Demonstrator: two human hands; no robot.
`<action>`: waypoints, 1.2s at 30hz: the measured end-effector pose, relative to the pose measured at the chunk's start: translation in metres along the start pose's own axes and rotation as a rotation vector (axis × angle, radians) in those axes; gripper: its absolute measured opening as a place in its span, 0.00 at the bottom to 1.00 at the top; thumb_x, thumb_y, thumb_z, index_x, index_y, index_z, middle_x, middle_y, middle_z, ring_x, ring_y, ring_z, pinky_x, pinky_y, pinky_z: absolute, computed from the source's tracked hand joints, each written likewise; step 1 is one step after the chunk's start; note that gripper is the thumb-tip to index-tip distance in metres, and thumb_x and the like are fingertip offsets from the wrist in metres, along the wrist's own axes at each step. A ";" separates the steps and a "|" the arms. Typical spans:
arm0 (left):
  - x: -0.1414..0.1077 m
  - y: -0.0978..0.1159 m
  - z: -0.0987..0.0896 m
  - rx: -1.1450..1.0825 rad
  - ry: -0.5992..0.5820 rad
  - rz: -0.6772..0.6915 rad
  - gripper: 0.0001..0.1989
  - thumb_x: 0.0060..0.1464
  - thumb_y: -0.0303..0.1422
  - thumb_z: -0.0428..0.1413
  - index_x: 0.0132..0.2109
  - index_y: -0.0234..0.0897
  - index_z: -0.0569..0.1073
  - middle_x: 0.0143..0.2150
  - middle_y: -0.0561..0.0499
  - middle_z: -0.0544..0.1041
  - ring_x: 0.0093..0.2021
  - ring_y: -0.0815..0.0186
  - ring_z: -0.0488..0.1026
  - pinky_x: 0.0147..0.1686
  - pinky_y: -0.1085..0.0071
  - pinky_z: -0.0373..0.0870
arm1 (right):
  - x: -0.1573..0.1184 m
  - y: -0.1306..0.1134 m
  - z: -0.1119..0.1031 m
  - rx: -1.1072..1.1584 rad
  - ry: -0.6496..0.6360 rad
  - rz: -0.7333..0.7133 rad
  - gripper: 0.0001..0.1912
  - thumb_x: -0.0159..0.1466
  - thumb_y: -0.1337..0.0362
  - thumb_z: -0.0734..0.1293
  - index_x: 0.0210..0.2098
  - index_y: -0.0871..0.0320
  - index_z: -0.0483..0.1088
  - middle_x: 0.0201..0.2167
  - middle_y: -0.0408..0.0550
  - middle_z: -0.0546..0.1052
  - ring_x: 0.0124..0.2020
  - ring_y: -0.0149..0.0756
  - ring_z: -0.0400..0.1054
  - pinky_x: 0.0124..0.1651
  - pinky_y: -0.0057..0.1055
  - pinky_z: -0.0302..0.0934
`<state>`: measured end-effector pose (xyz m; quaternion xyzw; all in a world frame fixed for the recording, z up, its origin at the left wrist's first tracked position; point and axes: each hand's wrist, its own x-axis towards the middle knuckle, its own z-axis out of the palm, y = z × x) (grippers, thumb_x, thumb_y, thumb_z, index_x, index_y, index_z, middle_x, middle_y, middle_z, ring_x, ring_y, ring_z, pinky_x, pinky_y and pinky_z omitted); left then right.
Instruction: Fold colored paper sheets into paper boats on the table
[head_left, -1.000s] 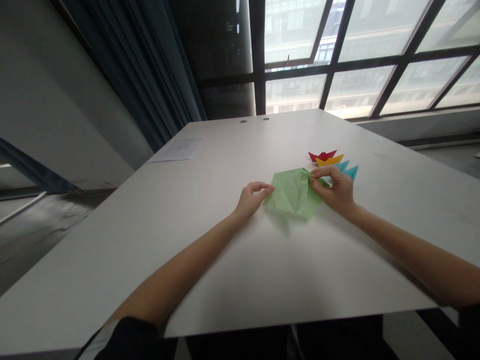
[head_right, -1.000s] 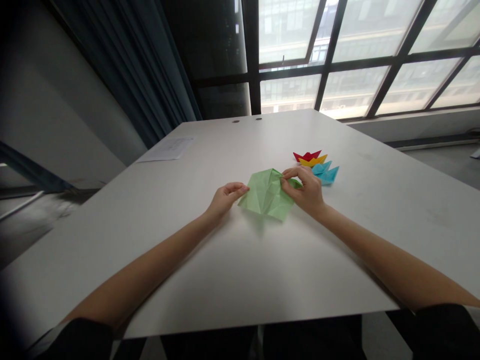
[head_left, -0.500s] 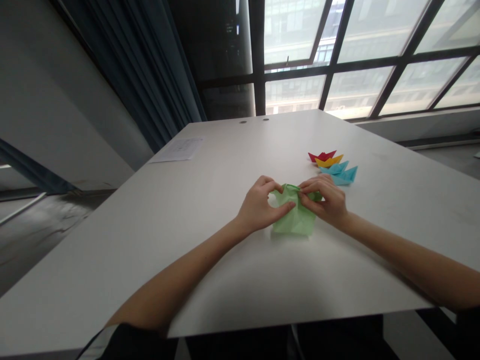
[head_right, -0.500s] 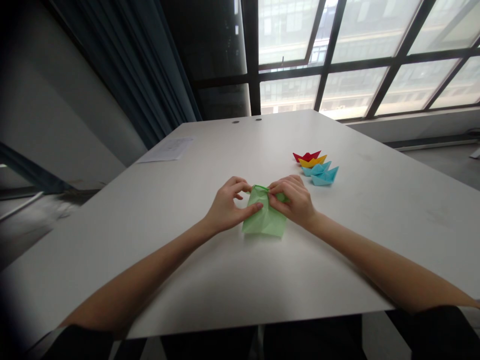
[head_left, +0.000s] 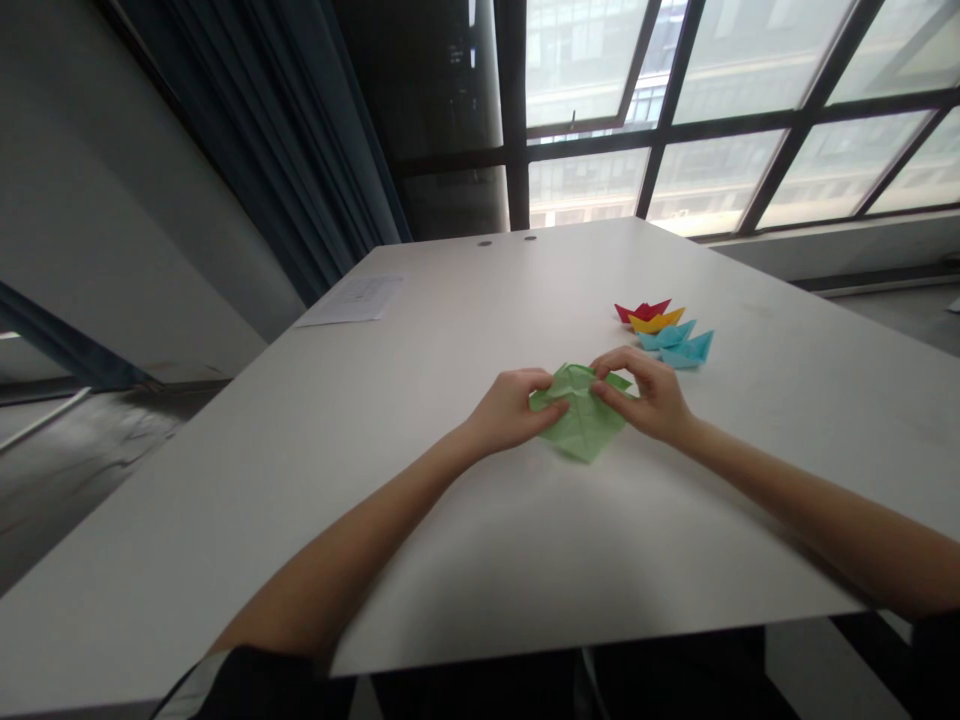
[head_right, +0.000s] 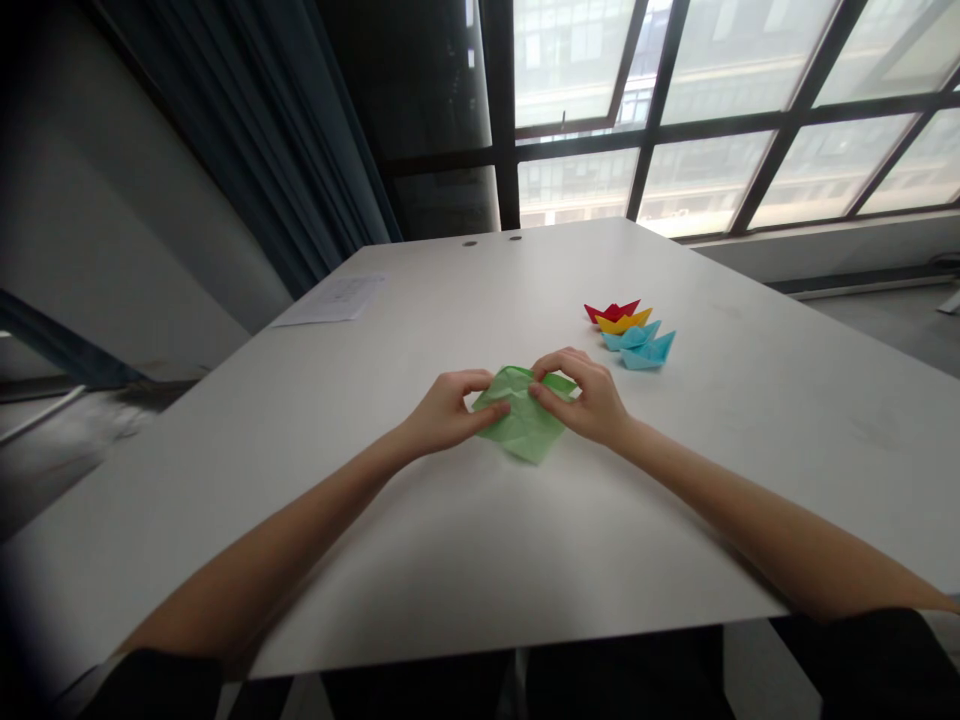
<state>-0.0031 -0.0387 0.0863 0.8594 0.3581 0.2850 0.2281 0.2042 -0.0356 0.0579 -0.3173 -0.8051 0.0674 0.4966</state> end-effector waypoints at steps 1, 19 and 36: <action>0.000 -0.001 0.000 0.007 0.025 0.008 0.09 0.51 0.35 0.53 0.30 0.33 0.73 0.28 0.52 0.73 0.30 0.69 0.68 0.32 0.74 0.64 | 0.000 0.002 0.000 0.000 -0.020 -0.006 0.04 0.56 0.65 0.66 0.32 0.56 0.66 0.33 0.48 0.75 0.35 0.36 0.68 0.40 0.35 0.62; -0.002 0.000 0.004 -0.008 0.290 0.076 0.10 0.53 0.37 0.52 0.31 0.35 0.72 0.32 0.49 0.75 0.31 0.69 0.70 0.32 0.75 0.67 | 0.004 -0.004 0.001 0.061 -0.170 0.013 0.04 0.60 0.63 0.63 0.32 0.57 0.69 0.42 0.52 0.73 0.41 0.38 0.68 0.45 0.36 0.62; -0.002 -0.003 0.014 -0.298 0.366 -0.157 0.06 0.46 0.33 0.55 0.29 0.33 0.71 0.27 0.52 0.73 0.26 0.72 0.70 0.25 0.77 0.68 | 0.005 -0.008 0.000 0.182 -0.293 0.116 0.10 0.60 0.60 0.62 0.28 0.59 0.69 0.35 0.50 0.74 0.35 0.34 0.67 0.38 0.30 0.61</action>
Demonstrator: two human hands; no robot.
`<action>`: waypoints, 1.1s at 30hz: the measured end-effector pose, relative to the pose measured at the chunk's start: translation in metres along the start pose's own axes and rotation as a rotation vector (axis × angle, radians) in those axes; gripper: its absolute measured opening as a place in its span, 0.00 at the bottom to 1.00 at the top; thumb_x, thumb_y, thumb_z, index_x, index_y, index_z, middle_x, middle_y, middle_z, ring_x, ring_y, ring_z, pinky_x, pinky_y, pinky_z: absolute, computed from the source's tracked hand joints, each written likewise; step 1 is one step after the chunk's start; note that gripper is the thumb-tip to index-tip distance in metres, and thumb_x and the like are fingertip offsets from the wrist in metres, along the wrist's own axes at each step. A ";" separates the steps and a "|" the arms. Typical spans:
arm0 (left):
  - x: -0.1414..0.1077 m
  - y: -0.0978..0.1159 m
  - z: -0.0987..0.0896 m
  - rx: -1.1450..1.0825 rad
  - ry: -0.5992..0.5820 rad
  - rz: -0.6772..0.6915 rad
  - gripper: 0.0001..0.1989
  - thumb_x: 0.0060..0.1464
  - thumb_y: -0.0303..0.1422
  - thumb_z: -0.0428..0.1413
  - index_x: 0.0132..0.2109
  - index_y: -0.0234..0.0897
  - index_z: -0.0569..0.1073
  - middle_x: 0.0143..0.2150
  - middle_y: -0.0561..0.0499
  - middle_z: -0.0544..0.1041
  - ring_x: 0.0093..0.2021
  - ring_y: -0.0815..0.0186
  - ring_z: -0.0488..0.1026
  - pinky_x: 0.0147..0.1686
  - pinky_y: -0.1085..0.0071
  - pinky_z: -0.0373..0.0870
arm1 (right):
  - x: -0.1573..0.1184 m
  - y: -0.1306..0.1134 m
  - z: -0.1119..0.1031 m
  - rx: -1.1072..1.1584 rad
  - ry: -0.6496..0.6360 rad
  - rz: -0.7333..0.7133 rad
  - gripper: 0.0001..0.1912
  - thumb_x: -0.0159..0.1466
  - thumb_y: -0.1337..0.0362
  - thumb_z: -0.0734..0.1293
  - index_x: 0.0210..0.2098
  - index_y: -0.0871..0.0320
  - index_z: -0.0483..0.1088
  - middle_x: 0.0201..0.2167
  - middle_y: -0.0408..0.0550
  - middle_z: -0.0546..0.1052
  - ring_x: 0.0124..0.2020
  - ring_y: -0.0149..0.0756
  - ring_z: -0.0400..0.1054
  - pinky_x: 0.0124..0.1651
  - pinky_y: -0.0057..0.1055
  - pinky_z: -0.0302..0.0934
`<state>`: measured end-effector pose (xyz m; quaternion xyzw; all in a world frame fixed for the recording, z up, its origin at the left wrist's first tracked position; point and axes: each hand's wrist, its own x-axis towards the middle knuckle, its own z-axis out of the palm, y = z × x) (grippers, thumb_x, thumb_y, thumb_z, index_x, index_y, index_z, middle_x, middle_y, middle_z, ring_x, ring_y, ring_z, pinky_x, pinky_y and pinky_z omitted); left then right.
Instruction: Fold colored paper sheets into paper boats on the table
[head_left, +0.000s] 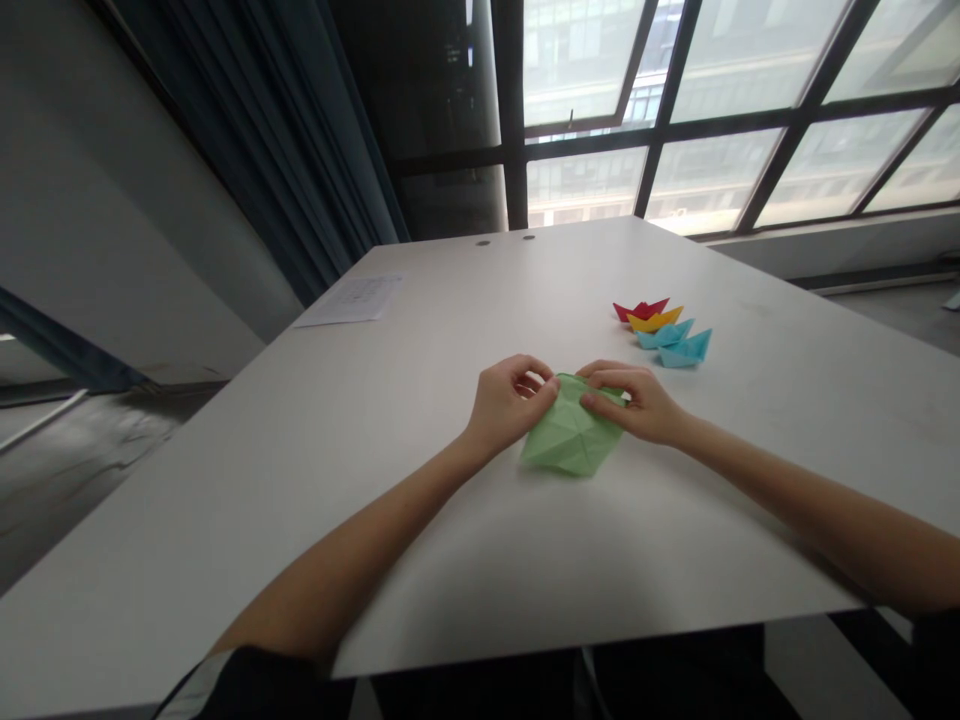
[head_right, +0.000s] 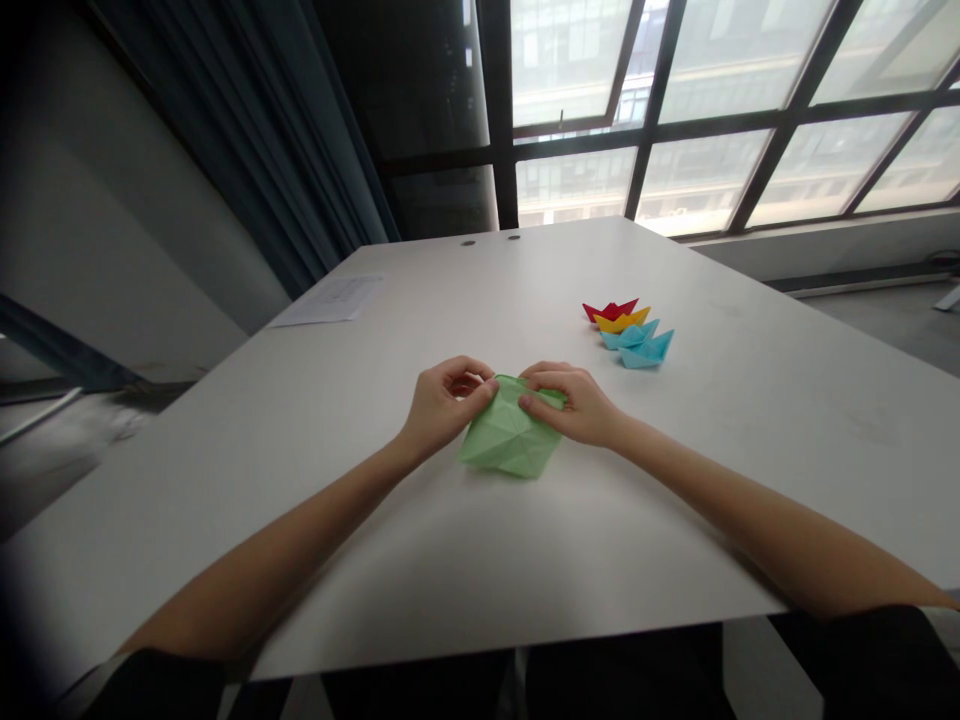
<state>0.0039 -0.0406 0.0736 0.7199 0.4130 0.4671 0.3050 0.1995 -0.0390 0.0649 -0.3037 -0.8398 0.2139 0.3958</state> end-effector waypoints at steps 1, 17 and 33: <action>0.000 0.000 0.000 0.008 -0.004 -0.002 0.06 0.46 0.33 0.55 0.29 0.34 0.71 0.27 0.52 0.73 0.26 0.72 0.70 0.26 0.77 0.68 | 0.000 0.001 -0.001 0.019 -0.015 0.013 0.11 0.61 0.59 0.62 0.28 0.59 0.70 0.35 0.50 0.75 0.35 0.35 0.67 0.38 0.30 0.61; -0.001 0.005 0.002 0.128 -0.175 0.019 0.09 0.50 0.35 0.52 0.30 0.34 0.72 0.26 0.52 0.73 0.26 0.70 0.70 0.28 0.75 0.67 | 0.004 0.008 -0.003 0.583 -0.003 0.432 0.14 0.52 0.56 0.70 0.31 0.59 0.68 0.22 0.42 0.73 0.21 0.27 0.65 0.23 0.23 0.59; 0.002 0.008 0.002 0.029 -0.349 -0.035 0.10 0.50 0.37 0.54 0.31 0.33 0.73 0.27 0.51 0.74 0.27 0.70 0.70 0.28 0.76 0.68 | 0.002 0.007 0.001 0.228 0.009 0.299 0.11 0.57 0.58 0.63 0.26 0.60 0.69 0.21 0.43 0.72 0.23 0.29 0.63 0.26 0.26 0.59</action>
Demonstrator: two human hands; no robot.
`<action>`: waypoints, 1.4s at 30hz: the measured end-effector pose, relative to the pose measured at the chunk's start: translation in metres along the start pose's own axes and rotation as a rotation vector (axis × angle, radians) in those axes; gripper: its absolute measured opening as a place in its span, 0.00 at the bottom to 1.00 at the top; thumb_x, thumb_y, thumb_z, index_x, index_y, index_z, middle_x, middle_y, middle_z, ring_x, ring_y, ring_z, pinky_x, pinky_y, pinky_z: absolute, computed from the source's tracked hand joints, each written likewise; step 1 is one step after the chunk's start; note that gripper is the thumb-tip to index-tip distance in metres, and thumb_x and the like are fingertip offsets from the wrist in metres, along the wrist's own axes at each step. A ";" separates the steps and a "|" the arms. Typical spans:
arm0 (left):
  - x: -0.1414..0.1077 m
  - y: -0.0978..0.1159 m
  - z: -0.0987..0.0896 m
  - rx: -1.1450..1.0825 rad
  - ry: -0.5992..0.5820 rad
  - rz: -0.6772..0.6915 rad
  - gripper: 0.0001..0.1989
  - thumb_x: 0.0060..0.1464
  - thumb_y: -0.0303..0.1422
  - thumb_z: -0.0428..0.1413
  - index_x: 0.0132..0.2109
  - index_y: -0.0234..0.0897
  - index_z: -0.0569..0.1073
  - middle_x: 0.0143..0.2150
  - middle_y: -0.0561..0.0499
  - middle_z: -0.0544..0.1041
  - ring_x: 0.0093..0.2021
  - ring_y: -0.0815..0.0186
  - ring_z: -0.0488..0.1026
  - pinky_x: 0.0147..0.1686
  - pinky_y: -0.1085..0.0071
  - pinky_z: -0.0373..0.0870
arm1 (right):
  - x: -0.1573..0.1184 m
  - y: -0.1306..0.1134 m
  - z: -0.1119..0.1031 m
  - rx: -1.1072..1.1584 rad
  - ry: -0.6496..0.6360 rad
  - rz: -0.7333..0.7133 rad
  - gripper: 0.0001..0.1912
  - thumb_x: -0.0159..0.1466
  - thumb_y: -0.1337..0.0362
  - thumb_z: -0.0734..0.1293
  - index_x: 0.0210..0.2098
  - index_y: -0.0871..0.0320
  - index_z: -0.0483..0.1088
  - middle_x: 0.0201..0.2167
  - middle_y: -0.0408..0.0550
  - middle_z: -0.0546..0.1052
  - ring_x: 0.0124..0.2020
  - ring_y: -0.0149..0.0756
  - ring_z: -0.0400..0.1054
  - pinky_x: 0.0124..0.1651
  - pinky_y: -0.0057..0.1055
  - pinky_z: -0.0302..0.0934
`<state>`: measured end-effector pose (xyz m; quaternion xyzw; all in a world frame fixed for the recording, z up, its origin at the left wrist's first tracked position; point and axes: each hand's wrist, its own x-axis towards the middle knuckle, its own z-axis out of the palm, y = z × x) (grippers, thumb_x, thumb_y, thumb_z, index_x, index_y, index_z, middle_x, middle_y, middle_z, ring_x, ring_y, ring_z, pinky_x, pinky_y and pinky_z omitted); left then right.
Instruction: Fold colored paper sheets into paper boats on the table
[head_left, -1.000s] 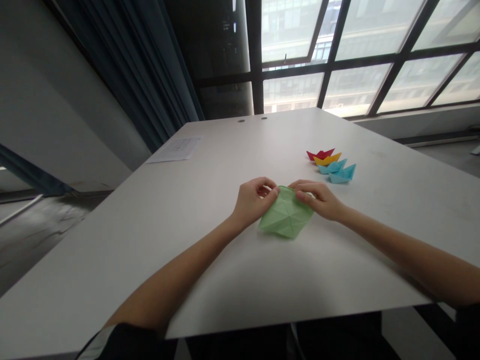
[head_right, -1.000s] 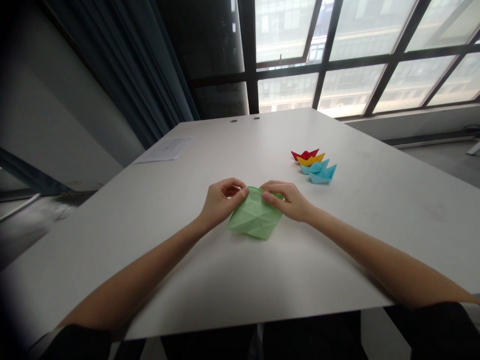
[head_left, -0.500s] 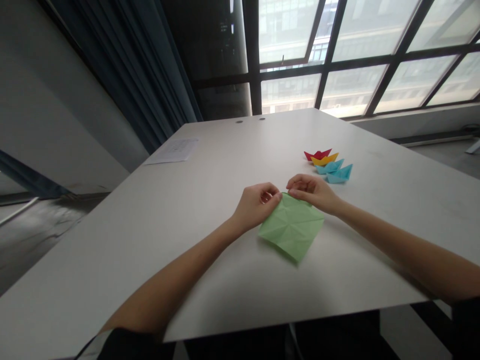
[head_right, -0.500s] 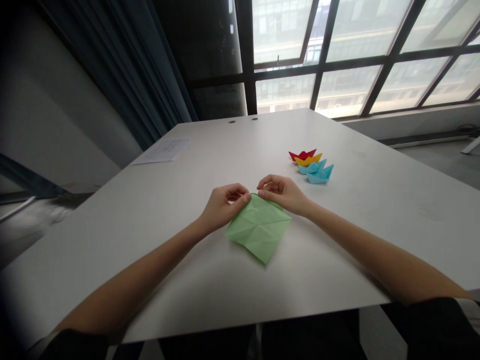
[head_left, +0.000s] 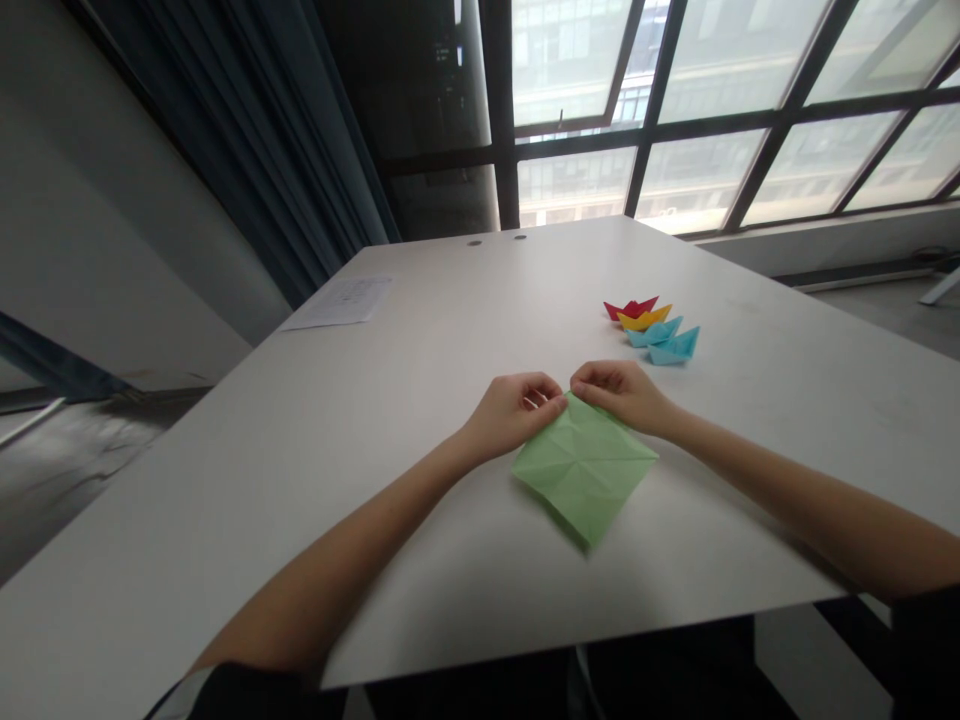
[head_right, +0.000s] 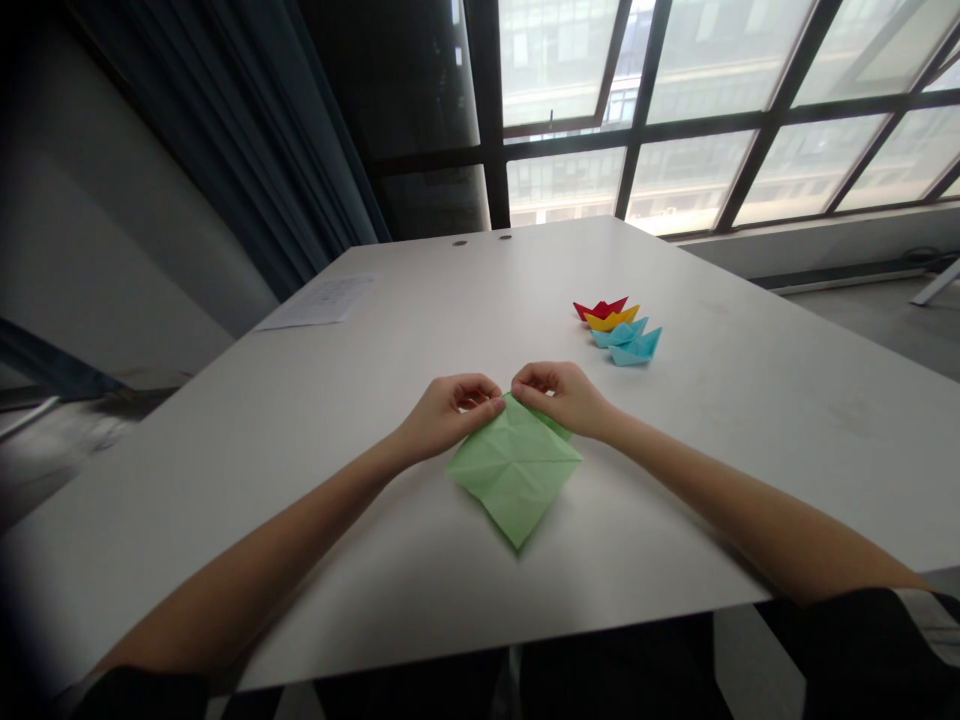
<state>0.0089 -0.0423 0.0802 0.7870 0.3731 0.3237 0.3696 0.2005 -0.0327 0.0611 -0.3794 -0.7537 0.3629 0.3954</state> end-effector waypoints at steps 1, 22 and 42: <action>0.000 0.000 -0.001 -0.008 -0.011 -0.002 0.10 0.49 0.37 0.54 0.31 0.33 0.74 0.27 0.51 0.75 0.27 0.70 0.70 0.28 0.76 0.68 | 0.000 0.000 0.000 0.032 -0.022 0.026 0.11 0.57 0.58 0.63 0.26 0.60 0.69 0.20 0.42 0.71 0.22 0.28 0.62 0.25 0.26 0.58; 0.000 -0.003 0.002 -0.150 -0.034 -0.085 0.10 0.43 0.36 0.60 0.28 0.32 0.72 0.27 0.52 0.74 0.27 0.70 0.71 0.30 0.73 0.70 | 0.001 -0.003 0.000 0.169 -0.076 0.028 0.09 0.57 0.58 0.64 0.31 0.59 0.65 0.24 0.42 0.70 0.24 0.28 0.64 0.25 0.25 0.58; 0.009 -0.022 -0.001 -0.768 0.320 -0.228 0.24 0.34 0.38 0.65 0.39 0.36 0.66 0.27 0.56 0.75 0.23 0.72 0.71 0.26 0.75 0.68 | -0.004 0.009 -0.001 -0.079 0.018 -0.210 0.07 0.59 0.65 0.63 0.34 0.57 0.72 0.33 0.48 0.74 0.34 0.34 0.68 0.36 0.30 0.64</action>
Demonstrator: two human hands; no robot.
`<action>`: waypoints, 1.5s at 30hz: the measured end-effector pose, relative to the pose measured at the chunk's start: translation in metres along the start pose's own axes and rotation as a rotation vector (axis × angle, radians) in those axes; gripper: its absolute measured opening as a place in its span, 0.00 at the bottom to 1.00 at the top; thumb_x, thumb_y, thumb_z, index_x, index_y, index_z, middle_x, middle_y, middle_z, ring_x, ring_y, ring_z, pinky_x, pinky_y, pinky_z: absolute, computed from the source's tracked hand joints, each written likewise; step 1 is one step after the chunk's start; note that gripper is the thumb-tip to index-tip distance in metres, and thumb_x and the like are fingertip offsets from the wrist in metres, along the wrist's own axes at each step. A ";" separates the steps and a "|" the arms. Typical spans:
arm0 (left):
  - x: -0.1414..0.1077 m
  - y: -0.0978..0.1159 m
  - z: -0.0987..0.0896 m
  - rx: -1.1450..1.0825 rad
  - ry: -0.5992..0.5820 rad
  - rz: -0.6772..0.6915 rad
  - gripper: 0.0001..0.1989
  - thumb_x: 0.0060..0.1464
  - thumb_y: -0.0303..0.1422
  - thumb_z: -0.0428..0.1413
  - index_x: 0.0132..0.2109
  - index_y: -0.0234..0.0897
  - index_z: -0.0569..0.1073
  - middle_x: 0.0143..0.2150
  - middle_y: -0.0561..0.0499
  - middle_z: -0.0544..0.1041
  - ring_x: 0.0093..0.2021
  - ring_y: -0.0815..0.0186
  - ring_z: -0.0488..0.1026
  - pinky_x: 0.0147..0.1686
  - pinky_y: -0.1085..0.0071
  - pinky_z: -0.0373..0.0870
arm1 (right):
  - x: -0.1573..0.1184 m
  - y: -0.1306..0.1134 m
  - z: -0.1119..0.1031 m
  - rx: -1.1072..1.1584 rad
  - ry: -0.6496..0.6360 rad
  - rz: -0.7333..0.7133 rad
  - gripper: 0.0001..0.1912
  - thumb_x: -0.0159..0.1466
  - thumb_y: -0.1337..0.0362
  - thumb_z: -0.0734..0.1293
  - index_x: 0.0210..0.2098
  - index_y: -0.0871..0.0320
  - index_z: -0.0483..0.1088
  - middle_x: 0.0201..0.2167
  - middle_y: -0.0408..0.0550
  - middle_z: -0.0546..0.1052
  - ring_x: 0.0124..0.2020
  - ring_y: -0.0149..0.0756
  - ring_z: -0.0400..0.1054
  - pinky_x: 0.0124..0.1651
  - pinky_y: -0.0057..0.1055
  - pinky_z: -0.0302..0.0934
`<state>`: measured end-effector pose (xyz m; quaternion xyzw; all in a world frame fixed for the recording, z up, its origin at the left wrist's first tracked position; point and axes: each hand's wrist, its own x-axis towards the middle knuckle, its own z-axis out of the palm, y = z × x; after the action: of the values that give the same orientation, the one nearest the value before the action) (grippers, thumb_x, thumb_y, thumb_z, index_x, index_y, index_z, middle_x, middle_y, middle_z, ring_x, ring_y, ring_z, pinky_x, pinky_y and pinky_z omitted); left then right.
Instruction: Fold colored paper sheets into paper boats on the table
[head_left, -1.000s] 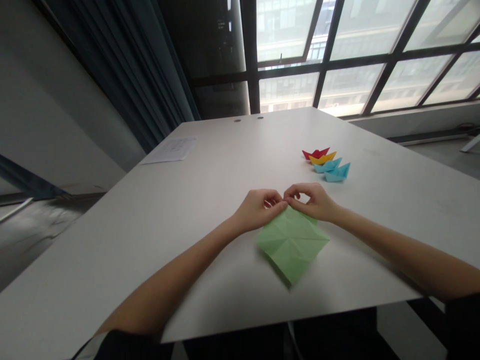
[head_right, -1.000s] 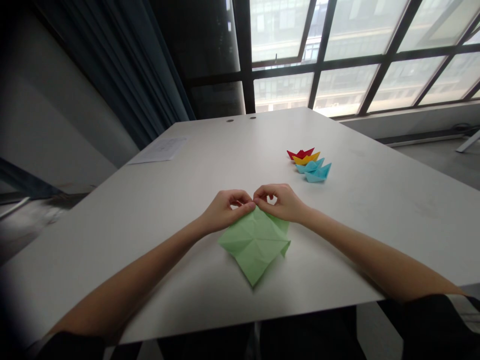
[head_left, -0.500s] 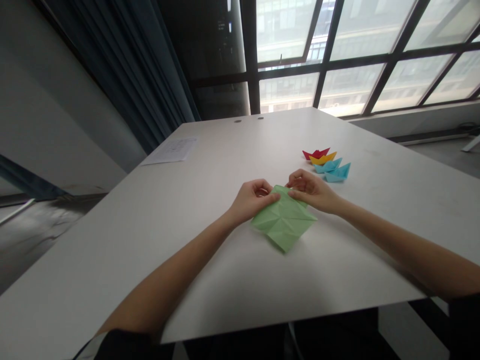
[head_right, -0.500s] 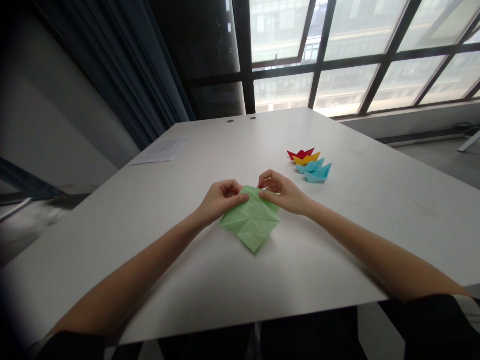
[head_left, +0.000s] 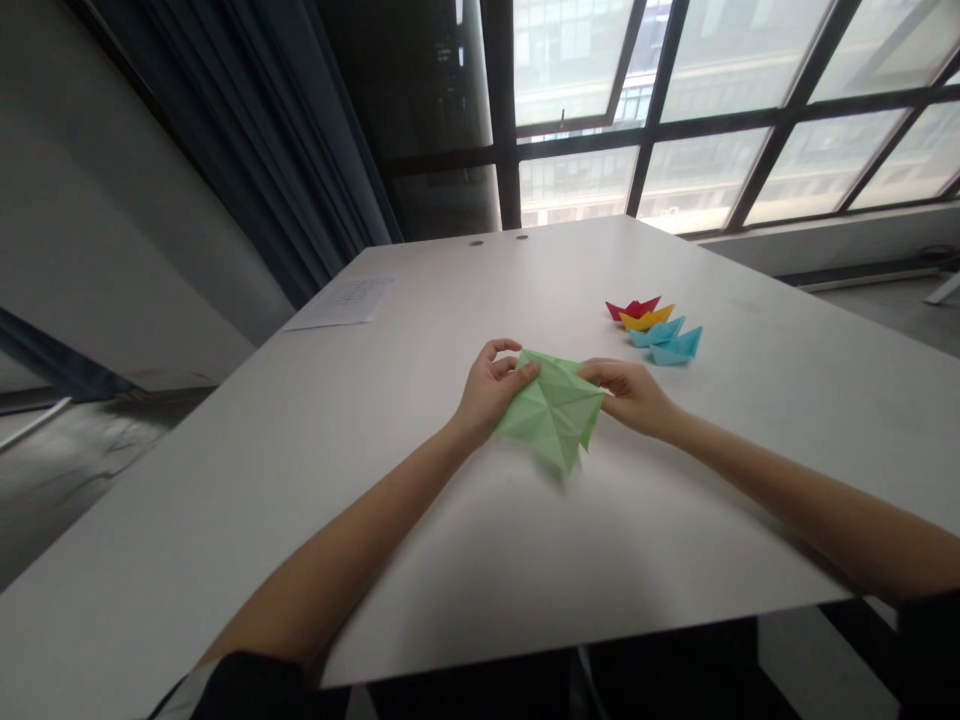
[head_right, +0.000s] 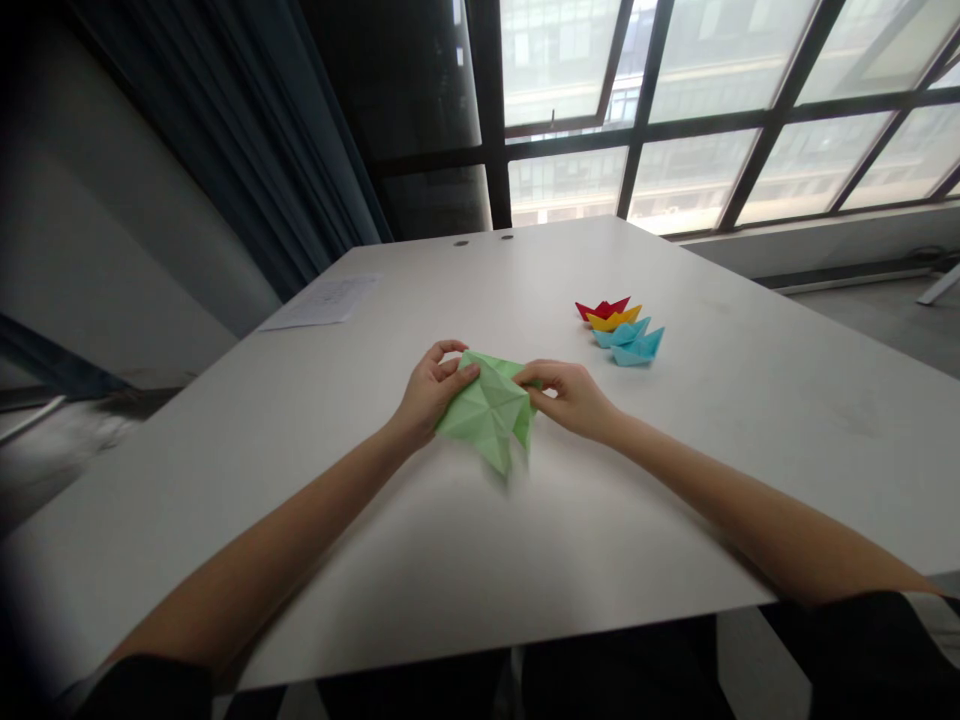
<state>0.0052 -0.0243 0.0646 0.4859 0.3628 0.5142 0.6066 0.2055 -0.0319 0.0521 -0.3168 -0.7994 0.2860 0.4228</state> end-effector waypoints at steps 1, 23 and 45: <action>-0.001 0.001 0.001 -0.004 -0.025 -0.023 0.25 0.34 0.38 0.66 0.41 0.36 0.66 0.28 0.54 0.75 0.24 0.71 0.72 0.27 0.74 0.69 | 0.000 -0.002 0.000 -0.027 -0.024 -0.013 0.08 0.59 0.66 0.62 0.35 0.57 0.73 0.34 0.48 0.74 0.35 0.35 0.68 0.37 0.30 0.64; 0.002 -0.011 -0.001 0.078 0.243 0.078 0.15 0.40 0.40 0.62 0.30 0.32 0.72 0.23 0.53 0.75 0.22 0.71 0.70 0.25 0.74 0.68 | -0.001 0.007 0.021 0.459 -0.152 0.418 0.19 0.54 0.54 0.67 0.40 0.60 0.72 0.38 0.48 0.77 0.42 0.41 0.69 0.47 0.38 0.62; 0.000 -0.008 -0.002 0.298 0.013 -0.041 0.05 0.43 0.27 0.57 0.31 0.32 0.76 0.30 0.49 0.76 0.27 0.72 0.72 0.34 0.71 0.72 | 0.008 0.021 0.000 0.611 0.392 0.603 0.32 0.47 0.56 0.72 0.48 0.52 0.57 0.27 0.39 0.75 0.30 0.33 0.71 0.34 0.32 0.66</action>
<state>0.0053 -0.0234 0.0561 0.5595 0.4489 0.4452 0.5359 0.2074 -0.0124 0.0407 -0.4441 -0.4560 0.5531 0.5376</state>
